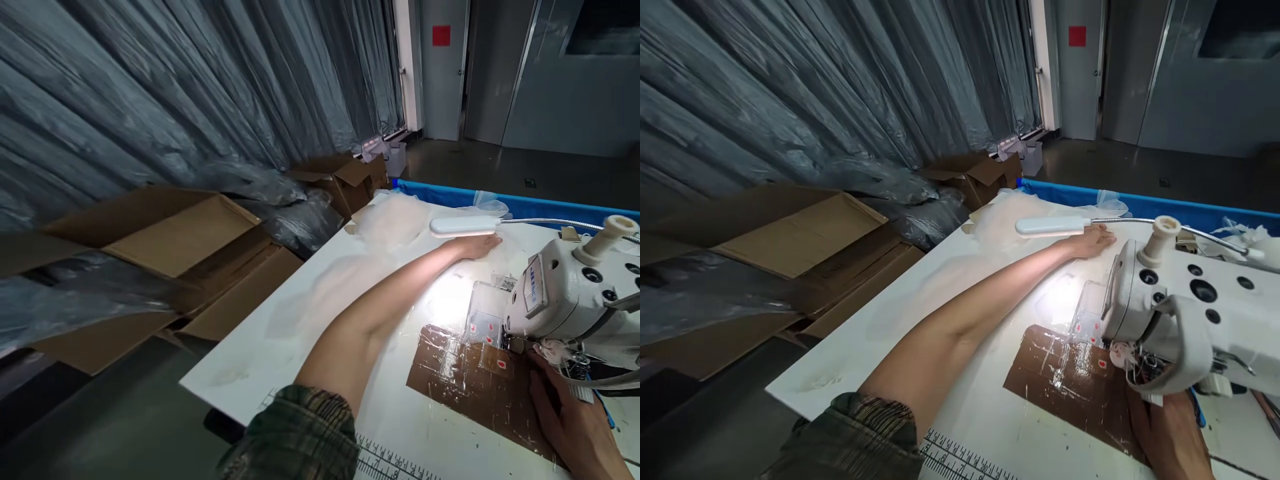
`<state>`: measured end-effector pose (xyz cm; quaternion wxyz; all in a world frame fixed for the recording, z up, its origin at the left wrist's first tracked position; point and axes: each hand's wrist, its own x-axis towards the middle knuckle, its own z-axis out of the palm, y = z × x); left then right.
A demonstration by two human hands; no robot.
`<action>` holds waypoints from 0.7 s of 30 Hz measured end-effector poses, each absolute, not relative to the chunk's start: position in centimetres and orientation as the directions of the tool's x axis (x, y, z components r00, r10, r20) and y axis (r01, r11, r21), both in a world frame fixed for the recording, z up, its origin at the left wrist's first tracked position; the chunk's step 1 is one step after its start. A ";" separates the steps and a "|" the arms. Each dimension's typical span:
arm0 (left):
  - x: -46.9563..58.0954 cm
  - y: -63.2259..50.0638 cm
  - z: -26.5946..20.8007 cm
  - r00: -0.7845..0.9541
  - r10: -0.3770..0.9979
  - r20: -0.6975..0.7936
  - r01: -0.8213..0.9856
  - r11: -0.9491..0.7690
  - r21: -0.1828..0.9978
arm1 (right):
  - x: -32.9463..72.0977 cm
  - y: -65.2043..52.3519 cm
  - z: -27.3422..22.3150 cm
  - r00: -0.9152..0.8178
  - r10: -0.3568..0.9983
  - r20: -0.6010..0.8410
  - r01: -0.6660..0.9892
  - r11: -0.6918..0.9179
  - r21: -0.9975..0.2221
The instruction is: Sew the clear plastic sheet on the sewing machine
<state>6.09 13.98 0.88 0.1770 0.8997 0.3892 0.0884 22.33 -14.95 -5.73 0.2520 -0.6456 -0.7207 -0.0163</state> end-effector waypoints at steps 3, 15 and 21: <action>5.8 12.8 1.5 0.681 0.732 0.010 0.684 -0.641 0.348 | 22.6 -14.9 -6.3 -0.081 0.930 0.360 0.934 0.197 -0.299; 2.2 2.1 2.4 0.749 0.662 0.004 0.662 -0.749 0.014 | 21.1 -14.9 -4.8 -0.256 0.817 0.517 0.940 0.335 -0.064; 0.2 -0.3 2.2 0.841 0.540 -0.034 0.541 -0.841 0.020 | 20.8 -14.8 -5.3 -0.219 0.793 0.568 0.925 0.355 -0.139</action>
